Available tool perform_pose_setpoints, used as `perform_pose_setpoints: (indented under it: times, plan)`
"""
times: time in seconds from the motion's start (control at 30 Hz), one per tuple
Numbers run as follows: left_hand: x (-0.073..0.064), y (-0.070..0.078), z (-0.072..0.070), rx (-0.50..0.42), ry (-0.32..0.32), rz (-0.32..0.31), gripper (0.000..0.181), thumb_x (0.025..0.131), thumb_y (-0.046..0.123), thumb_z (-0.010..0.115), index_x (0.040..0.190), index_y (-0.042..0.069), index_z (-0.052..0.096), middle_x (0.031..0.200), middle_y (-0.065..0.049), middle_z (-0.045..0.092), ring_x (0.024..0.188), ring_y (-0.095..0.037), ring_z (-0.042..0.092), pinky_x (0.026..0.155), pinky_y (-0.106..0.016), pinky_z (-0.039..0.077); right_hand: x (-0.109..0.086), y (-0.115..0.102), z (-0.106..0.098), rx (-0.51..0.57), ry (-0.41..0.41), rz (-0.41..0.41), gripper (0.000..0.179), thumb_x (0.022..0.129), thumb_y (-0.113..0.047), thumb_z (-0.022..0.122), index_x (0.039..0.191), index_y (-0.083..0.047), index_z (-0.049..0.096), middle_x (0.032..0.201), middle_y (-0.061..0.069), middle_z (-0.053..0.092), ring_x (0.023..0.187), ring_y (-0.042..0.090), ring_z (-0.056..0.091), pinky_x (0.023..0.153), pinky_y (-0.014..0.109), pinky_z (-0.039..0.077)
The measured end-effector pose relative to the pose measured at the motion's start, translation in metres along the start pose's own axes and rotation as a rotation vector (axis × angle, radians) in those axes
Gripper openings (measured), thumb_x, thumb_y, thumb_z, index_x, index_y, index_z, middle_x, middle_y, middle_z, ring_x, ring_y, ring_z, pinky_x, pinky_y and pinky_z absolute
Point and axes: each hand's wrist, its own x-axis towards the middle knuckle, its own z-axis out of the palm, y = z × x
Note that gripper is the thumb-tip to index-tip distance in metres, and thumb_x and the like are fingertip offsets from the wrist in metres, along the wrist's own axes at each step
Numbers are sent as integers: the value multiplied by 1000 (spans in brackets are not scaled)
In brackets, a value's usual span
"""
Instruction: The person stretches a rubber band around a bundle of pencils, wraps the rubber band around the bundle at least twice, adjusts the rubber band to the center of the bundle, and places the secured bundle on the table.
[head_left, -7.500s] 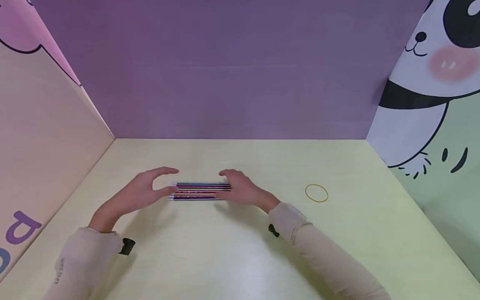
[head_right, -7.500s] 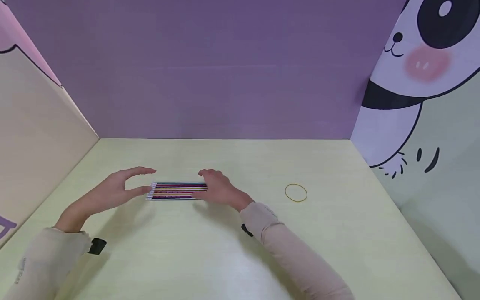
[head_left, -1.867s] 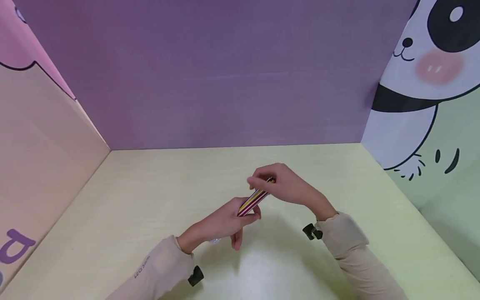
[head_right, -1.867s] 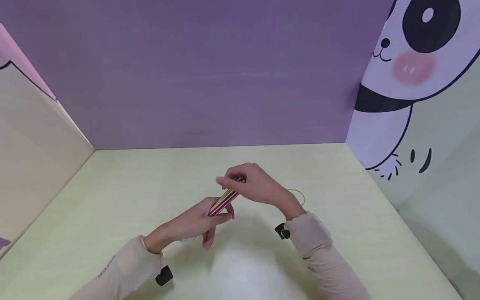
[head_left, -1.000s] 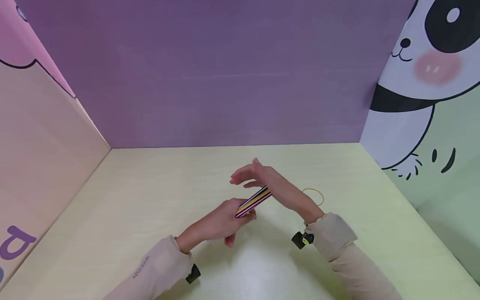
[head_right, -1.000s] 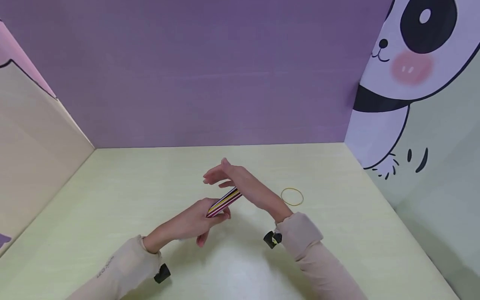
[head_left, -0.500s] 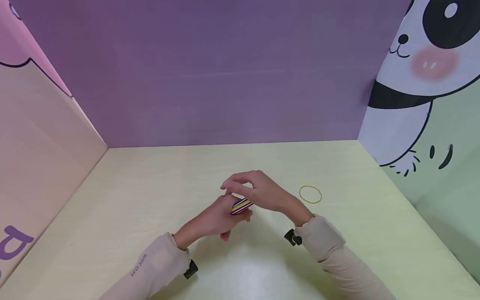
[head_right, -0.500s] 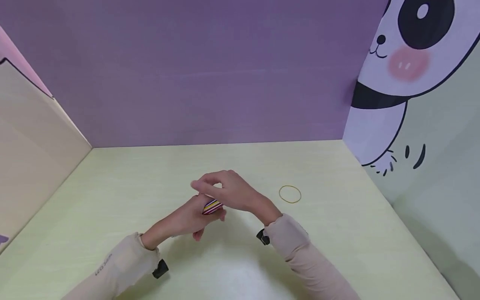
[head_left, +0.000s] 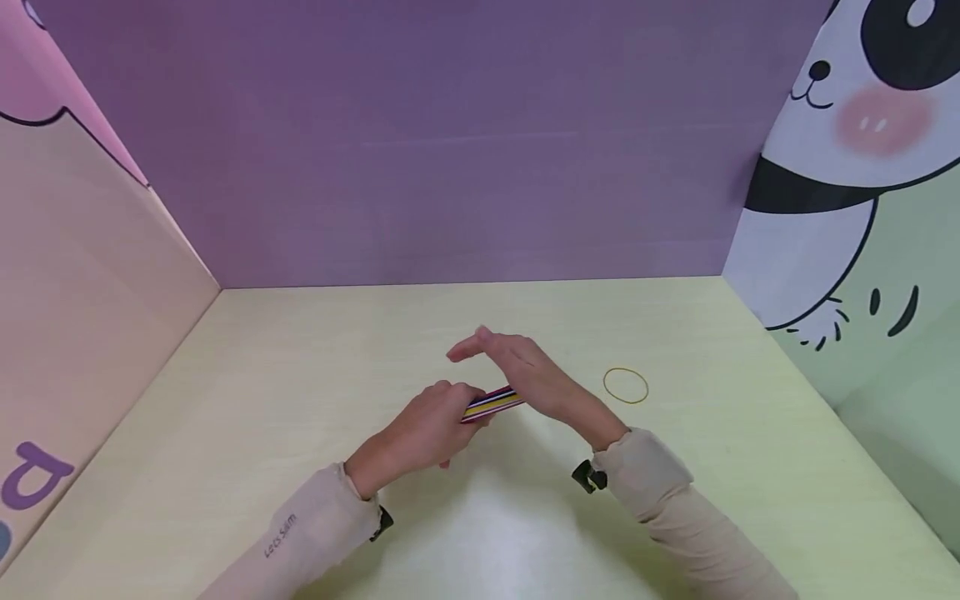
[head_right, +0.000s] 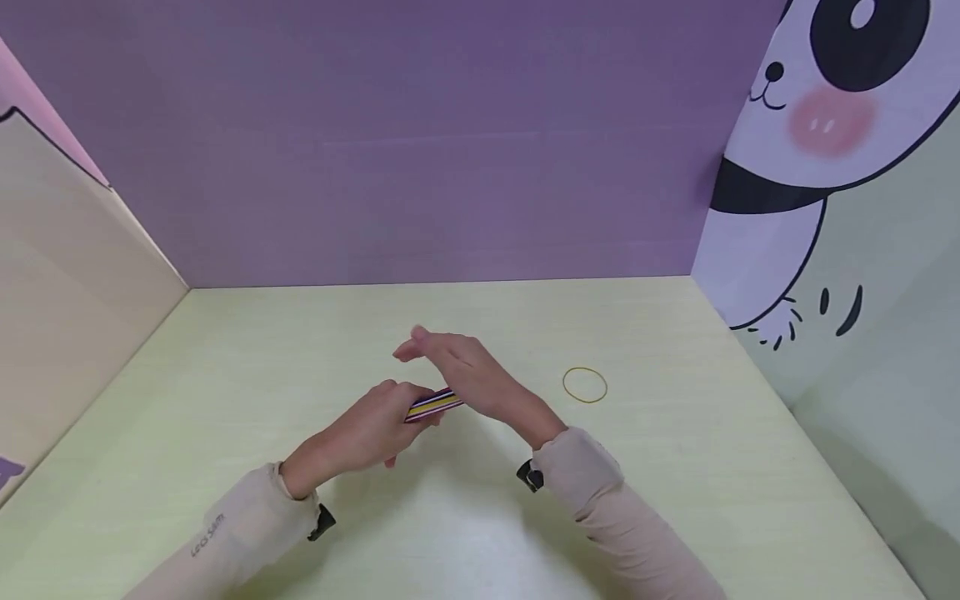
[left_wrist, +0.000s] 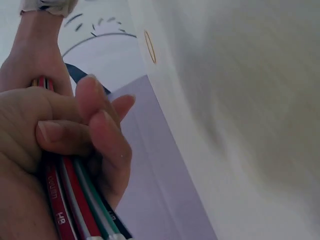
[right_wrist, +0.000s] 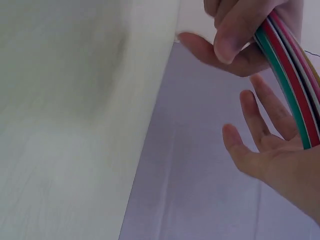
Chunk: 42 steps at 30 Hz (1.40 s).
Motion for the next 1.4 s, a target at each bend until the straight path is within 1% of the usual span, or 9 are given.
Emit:
perform_pose_setpoints:
  times: [0.17,0.27,0.53,0.67,0.73,0.87,1.03,1.17,1.4]
  plan:
    - [-2,-3,-2,95,43,26,7,96,5,63,98,1,68,61,2,56,32,-8,50,39,-26,45,3,1,-3,52,-10,-12,67,107,-54,20,123,-9,67,123,0,68,121,14,57,108,43,39]
    - [-2,-5,-5,86,43,18,9,95,5,64,102,0,68,64,0,58,32,-9,50,40,-27,47,2,-2,-13,61,0,-41,69,107,-54,18,125,-9,66,126,4,66,121,17,58,107,43,41]
    - [1,-15,-6,-372,-188,-2,21,102,11,55,106,-3,69,76,-23,66,38,-26,59,46,-33,53,-16,0,-43,-51,66,54,55,108,-47,28,130,-9,61,129,4,62,123,24,56,106,46,42]
    - [3,-14,-2,-545,-239,-8,27,102,24,57,106,2,71,56,-21,59,39,-28,56,44,-32,51,-29,7,-52,-173,82,152,49,106,-52,35,132,-19,60,129,-2,61,123,21,54,105,47,42]
    - [3,-14,-1,-607,-234,-13,27,101,28,58,106,5,72,45,-11,49,35,-24,47,40,-29,43,-36,12,-56,-235,77,192,47,104,-55,39,132,-24,59,130,-5,60,123,19,54,104,47,43]
    - [3,-14,-1,-764,-208,-22,29,101,27,58,111,2,68,44,1,33,35,-14,30,38,-25,26,-46,23,-64,-331,21,249,48,101,-53,48,137,-22,56,139,-3,56,126,22,53,102,49,45]
    - [5,-19,-1,-963,-158,-44,33,100,19,58,121,-6,63,46,4,28,36,-10,31,38,-22,23,-57,31,-73,-372,-167,379,57,99,-52,55,144,-19,49,149,4,47,135,33,45,105,53,41]
    - [8,-25,-1,-1052,-121,-73,34,99,15,56,128,-2,61,47,2,33,38,-11,34,39,-22,23,-63,33,-82,-379,-236,430,58,98,-52,56,144,-19,49,150,6,45,138,36,41,107,55,37]
    - [10,-25,3,-1062,-111,-65,36,100,12,52,135,9,58,66,-4,62,35,-5,34,38,-21,21,-71,38,-102,-429,-211,424,56,101,-48,54,144,-13,49,149,12,46,136,40,42,106,55,38]
